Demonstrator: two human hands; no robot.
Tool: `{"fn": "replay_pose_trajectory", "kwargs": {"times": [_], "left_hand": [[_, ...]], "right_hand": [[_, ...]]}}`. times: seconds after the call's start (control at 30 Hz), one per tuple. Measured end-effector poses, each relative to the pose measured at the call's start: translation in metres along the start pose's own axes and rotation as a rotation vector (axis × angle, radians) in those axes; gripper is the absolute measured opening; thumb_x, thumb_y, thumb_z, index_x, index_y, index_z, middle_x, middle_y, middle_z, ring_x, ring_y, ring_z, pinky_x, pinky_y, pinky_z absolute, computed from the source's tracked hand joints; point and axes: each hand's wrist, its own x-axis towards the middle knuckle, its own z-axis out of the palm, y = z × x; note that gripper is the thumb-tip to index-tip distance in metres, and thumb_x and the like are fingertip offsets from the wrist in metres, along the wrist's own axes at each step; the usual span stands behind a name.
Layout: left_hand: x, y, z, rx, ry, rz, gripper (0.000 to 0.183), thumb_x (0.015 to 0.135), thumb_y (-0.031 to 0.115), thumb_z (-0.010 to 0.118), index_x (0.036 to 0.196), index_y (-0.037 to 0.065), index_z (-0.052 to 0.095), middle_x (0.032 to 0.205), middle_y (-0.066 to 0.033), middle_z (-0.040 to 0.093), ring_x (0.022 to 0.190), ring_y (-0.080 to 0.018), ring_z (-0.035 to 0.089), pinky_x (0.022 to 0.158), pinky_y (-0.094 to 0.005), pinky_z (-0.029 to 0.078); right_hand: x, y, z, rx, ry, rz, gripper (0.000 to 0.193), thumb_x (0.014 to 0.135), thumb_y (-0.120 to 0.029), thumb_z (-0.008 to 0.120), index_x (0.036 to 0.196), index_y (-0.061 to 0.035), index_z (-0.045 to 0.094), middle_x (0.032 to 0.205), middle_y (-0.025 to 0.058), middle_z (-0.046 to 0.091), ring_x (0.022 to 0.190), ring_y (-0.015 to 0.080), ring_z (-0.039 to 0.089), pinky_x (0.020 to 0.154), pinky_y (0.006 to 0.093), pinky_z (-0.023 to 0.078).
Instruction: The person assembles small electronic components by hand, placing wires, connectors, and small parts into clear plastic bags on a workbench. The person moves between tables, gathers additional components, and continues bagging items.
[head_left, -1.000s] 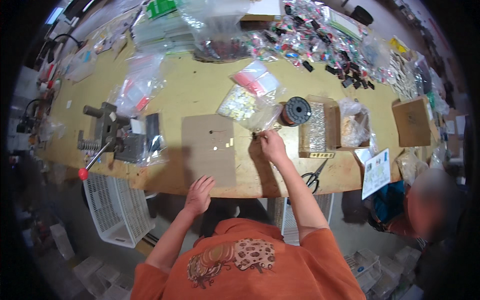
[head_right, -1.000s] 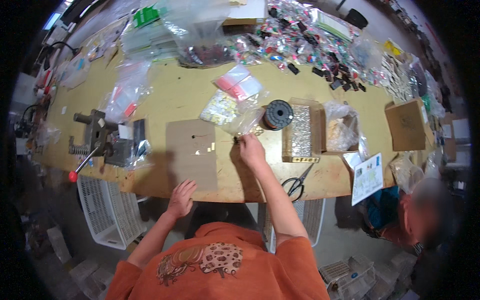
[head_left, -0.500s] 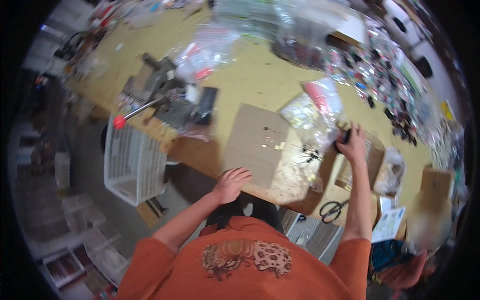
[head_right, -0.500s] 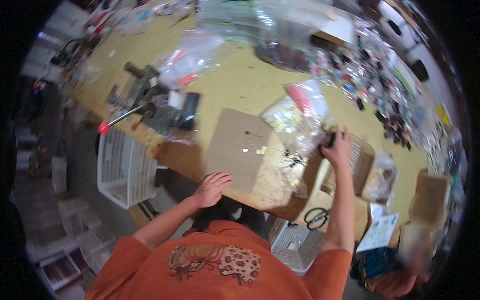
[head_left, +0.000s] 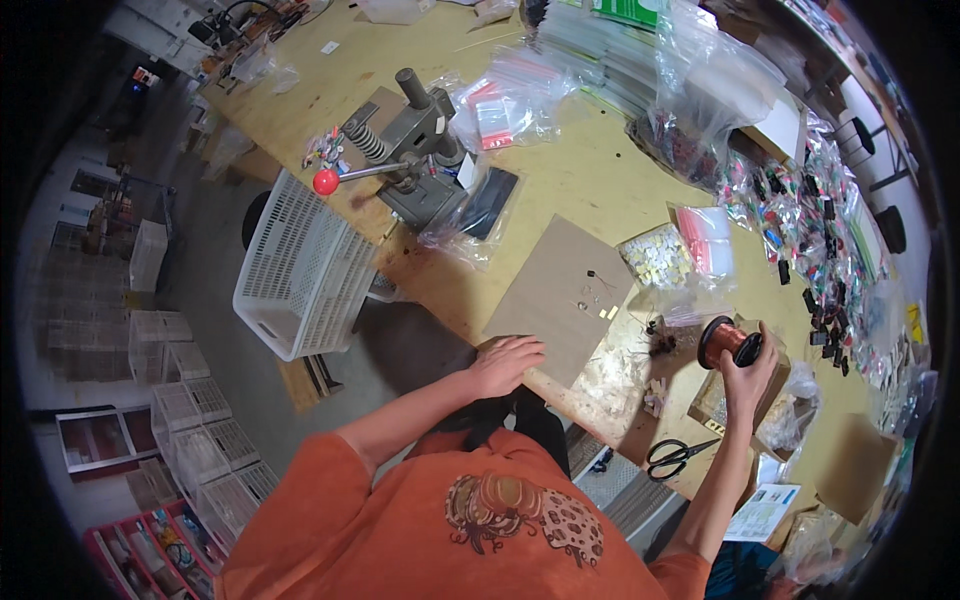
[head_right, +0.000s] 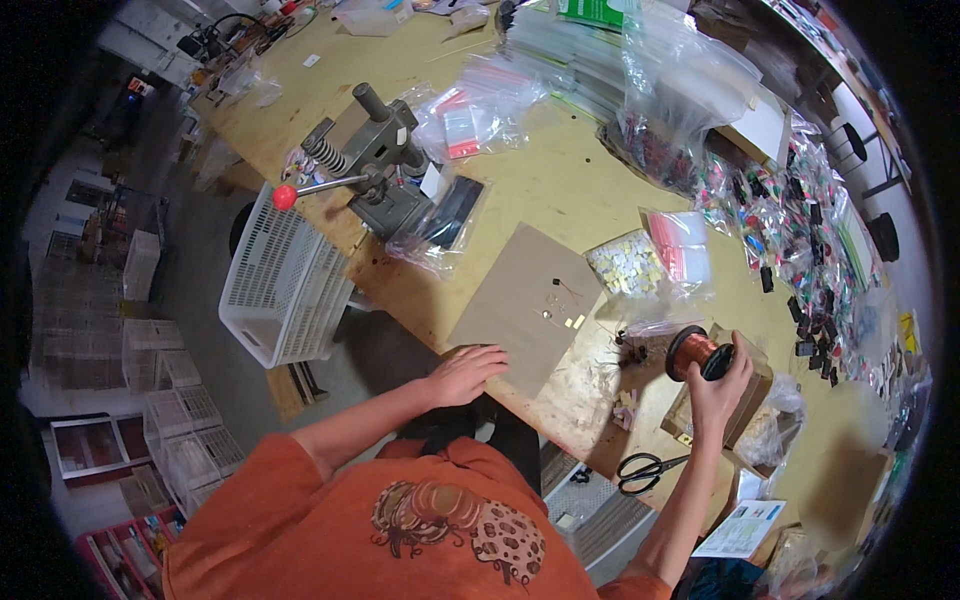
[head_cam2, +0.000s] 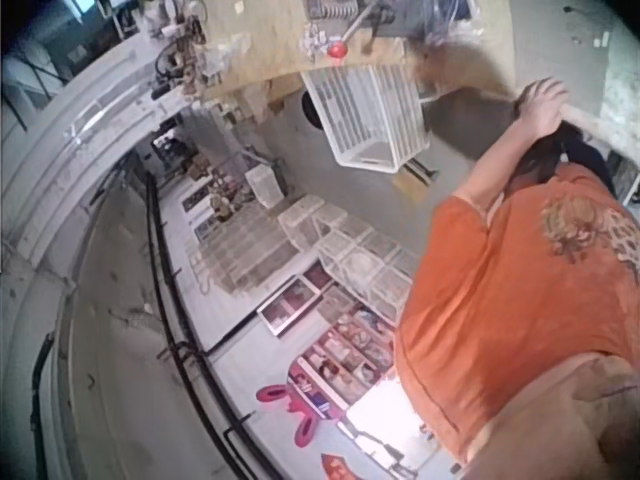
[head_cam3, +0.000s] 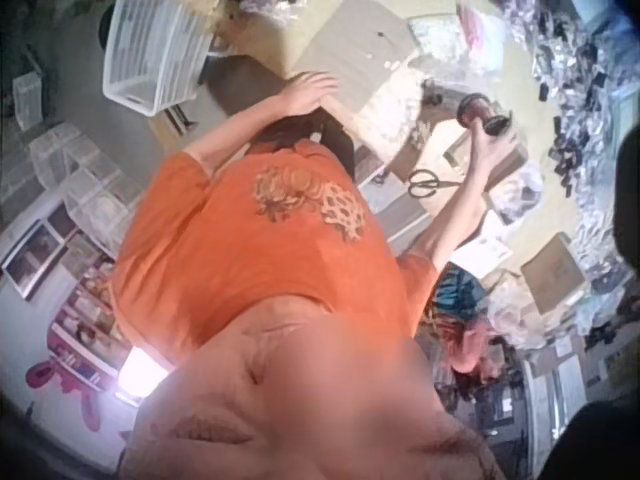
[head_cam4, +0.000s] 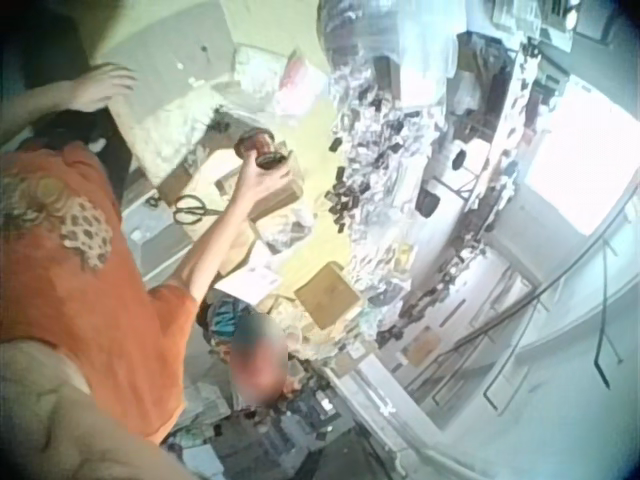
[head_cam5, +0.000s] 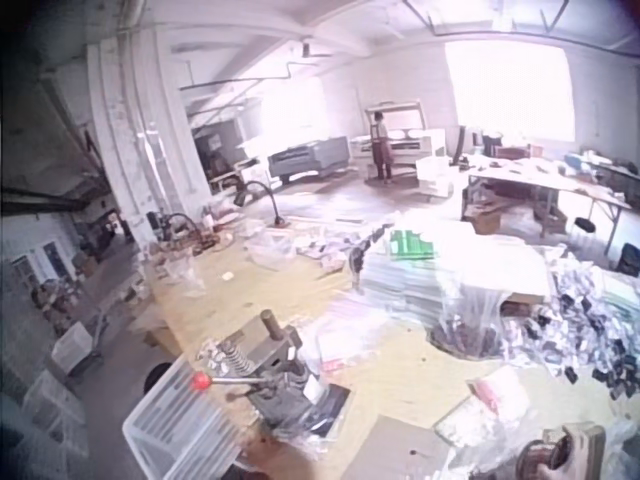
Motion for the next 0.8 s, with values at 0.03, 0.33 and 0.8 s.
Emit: {"fn": "replay_pose_trajectory", "kwargs": {"times": [0.03, 0.33, 0.8], "left_hand": [[0.005, 0.003, 0.001, -0.096, 0.019, -0.027, 0.055, 0.081, 0.004, 0.060, 0.134, 0.007, 0.048, 0.146, -0.0117, 0.041, 0.138, -0.0280, 0.036, 0.111, -0.0435, 0.031], [0.066, 0.128, -0.047, -2.001, -0.384, -0.272, 0.080, 0.087, 0.062, 0.057, 0.147, 0.016, 0.031, 0.146, -0.0108, 0.039, 0.132, -0.0273, 0.043, 0.101, -0.0524, 0.044], [0.020, 0.112, -0.100, -1.493, -0.476, -0.290, 0.029, 0.103, 0.014, 0.043, 0.123, -0.004, 0.055, 0.122, -0.0131, 0.059, 0.113, -0.0201, 0.057, 0.099, -0.0345, 0.046]], "right_hand": [[-0.007, -0.005, 0.001, 0.118, -0.018, -0.003, 0.074, 0.067, -0.008, 0.072, 0.136, -0.0085, 0.047, 0.126, 0.0156, 0.049, 0.115, 0.0321, 0.051, 0.102, 0.0410, 0.041], [-0.100, -0.102, -0.038, 1.054, -0.408, 0.377, 0.078, 0.067, -0.012, 0.075, 0.139, -0.0105, 0.045, 0.131, 0.0114, 0.050, 0.119, 0.0231, 0.051, 0.101, 0.0351, 0.042], [-0.213, -0.154, -0.025, 1.362, -0.236, 0.471, 0.076, 0.071, -0.011, 0.072, 0.141, -0.0076, 0.043, 0.129, 0.0081, 0.048, 0.117, 0.0193, 0.047, 0.103, 0.0311, 0.035]]}}
